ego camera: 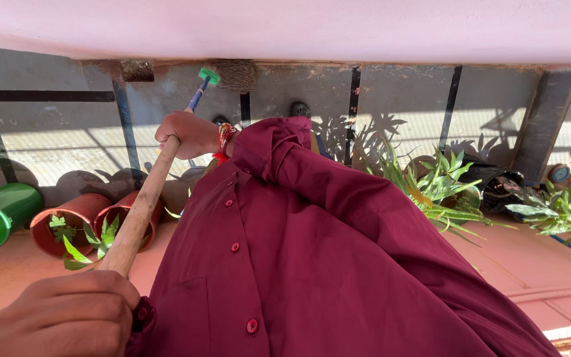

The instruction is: The person sweeps a tiled outdoor area using a broom, moving debris towards a small drain hole.

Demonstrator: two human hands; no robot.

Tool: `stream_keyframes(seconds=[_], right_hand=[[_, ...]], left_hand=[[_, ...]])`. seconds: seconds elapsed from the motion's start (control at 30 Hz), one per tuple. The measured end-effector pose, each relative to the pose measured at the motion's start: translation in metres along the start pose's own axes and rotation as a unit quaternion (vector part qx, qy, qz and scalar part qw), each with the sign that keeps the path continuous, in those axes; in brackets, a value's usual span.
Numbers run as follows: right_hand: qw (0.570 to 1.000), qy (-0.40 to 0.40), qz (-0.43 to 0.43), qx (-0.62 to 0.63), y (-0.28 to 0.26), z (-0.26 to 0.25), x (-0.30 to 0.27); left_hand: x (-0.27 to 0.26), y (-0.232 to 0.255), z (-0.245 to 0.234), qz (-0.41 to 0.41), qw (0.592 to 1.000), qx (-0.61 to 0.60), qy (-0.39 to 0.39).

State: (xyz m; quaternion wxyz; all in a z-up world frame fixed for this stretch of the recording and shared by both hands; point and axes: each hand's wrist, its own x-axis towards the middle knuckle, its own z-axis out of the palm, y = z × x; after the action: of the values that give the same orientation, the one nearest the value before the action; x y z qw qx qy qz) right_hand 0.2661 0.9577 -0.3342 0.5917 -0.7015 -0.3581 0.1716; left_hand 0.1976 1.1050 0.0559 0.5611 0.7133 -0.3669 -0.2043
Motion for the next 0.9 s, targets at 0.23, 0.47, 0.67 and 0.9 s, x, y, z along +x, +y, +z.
stream_keyframes(seconds=[0.23,0.47,0.67,0.9], right_hand=[[0.998,0.016,0.053,-0.035,-0.005,-0.022,-0.034],[0.971,0.103,0.161,-0.144,0.081,-0.071,-0.174],[0.934,0.145,0.255,-0.206,0.105,-0.1,-0.252],[0.973,0.164,0.102,-0.128,0.113,-0.06,-0.158]], left_hand=[[0.012,-0.011,-0.007,0.109,0.992,-0.062,0.033],[0.076,-0.098,0.034,0.102,0.97,-0.216,-0.043],[0.099,-0.127,0.078,-0.002,0.974,-0.228,-0.002],[0.088,-0.075,0.052,-0.012,0.989,-0.101,0.111]])
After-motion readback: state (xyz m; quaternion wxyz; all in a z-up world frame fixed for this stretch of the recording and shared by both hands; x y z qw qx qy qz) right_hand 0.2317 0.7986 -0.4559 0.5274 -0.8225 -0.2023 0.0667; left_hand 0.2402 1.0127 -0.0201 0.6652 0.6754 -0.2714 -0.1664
